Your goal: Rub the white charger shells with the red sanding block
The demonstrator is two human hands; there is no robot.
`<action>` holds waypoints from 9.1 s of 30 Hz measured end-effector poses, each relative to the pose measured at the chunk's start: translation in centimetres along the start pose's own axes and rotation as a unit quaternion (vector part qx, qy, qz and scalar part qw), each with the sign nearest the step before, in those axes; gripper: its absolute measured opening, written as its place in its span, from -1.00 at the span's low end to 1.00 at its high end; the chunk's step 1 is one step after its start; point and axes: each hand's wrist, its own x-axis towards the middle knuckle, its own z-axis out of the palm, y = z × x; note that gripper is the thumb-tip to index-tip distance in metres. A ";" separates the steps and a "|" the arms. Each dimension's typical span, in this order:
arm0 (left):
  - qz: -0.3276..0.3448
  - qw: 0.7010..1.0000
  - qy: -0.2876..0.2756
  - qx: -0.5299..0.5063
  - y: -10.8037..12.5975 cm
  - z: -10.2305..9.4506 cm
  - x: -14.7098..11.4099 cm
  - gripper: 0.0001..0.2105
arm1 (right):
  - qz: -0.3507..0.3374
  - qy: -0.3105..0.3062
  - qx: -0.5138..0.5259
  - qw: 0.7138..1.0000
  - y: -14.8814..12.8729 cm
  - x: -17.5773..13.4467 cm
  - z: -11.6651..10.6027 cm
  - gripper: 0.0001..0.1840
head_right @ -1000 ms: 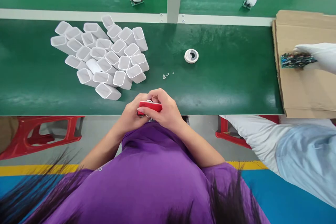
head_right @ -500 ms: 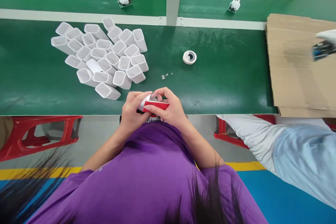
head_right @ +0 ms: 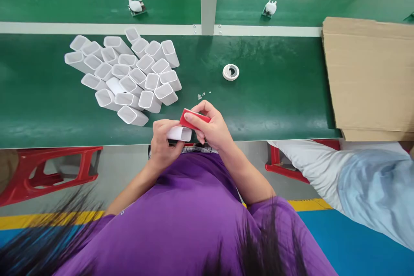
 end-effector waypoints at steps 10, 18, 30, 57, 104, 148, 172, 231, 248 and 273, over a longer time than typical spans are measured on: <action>-0.117 0.939 0.014 -0.322 -0.9 -0.8 0.0 -0.59 | -0.007 0.028 -0.119 0.993 0.7 0.8 0.4 -0.60; -0.294 0.826 0.013 -0.481 -1.3 -4.8 1.0 -0.25 | -0.034 0.041 -0.126 0.991 1.2 0.2 0.0 -0.66; -0.267 0.916 0.160 -0.254 -8.0 -11.4 0.5 -0.42 | -0.031 0.031 -0.180 0.983 1.3 0.1 -0.2 -0.64; -0.353 0.931 -0.045 0.080 -18.2 -15.0 12.5 -0.72 | -0.028 0.020 -0.161 0.986 1.8 0.2 -0.2 -0.57; -0.113 0.976 -0.184 -0.030 -0.1 -2.2 1.6 -0.81 | 0.023 -0.025 -0.149 0.988 -0.2 2.3 -0.4 -0.65; -0.090 0.983 -0.160 -0.021 -0.4 -2.1 1.8 -0.82 | -0.005 -0.029 -0.060 0.998 -0.6 3.9 -0.1 -0.50; -0.071 0.987 -0.143 -0.027 -0.5 -2.0 1.6 -0.82 | 0.026 -0.009 -0.180 0.983 -1.6 0.6 -3.6 -0.56; -0.031 0.994 -0.099 -0.015 -0.4 -0.5 1.1 -0.84 | -0.054 -0.078 -0.133 0.987 0.8 -2.8 -1.3 -0.55; 0.011 0.979 -0.146 -0.140 -0.6 -2.1 1.9 -0.50 | -0.112 0.003 -0.261 0.959 0.6 -2.8 -0.2 -0.58; -0.044 0.964 -0.142 -0.219 -0.9 -2.4 2.0 -0.68 | 0.110 -0.078 0.008 0.991 -0.3 -0.7 -2.2 -0.57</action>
